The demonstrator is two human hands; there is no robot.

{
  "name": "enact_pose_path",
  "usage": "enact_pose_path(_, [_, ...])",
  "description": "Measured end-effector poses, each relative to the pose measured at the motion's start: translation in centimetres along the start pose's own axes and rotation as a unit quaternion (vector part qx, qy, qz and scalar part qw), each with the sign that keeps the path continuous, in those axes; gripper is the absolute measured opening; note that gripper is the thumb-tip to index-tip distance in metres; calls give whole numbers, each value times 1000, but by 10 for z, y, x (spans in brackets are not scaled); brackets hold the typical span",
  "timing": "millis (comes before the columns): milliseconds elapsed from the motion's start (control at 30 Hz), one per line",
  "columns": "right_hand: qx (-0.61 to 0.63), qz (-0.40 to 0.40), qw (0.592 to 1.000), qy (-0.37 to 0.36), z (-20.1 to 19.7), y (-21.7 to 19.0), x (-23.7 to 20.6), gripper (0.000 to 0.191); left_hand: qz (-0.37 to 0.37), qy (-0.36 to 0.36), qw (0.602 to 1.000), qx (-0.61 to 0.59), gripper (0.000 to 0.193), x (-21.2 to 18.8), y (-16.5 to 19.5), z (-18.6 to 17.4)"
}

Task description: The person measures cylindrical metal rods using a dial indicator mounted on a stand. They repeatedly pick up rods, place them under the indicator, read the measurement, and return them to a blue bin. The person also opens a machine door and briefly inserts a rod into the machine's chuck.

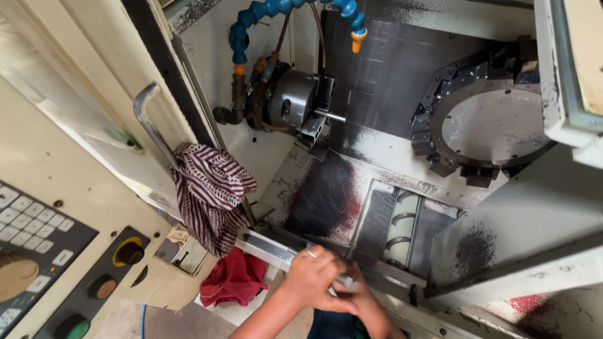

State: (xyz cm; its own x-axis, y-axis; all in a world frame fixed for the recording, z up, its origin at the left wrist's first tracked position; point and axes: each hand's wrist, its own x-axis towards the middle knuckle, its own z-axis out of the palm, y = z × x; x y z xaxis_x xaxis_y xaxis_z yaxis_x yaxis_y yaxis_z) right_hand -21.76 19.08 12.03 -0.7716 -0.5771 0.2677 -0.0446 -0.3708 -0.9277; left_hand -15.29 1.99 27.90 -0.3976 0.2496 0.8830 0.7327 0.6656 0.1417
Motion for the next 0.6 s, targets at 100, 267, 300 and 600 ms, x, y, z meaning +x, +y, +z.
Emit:
enact_pose_path(100, [-205, 2, 978, 28, -5, -35, 35, 31, -144, 41, 987, 59, 44, -30, -29, 13])
enact_pose_path(267, [74, 69, 989, 112, -10, -98, 116, 17, -287, -47, 947, 141, 37, -76, -73, 30])
enact_pose_path(300, [114, 94, 983, 108, -14, -106, 135, 18, -306, -82, 940, 131, 37, -81, -78, 36])
enact_pose_path(600, [449, -40, 842, 295, -35, -96, 314, 56, -298, -236, 919, 105, 29, -115, -83, 65])
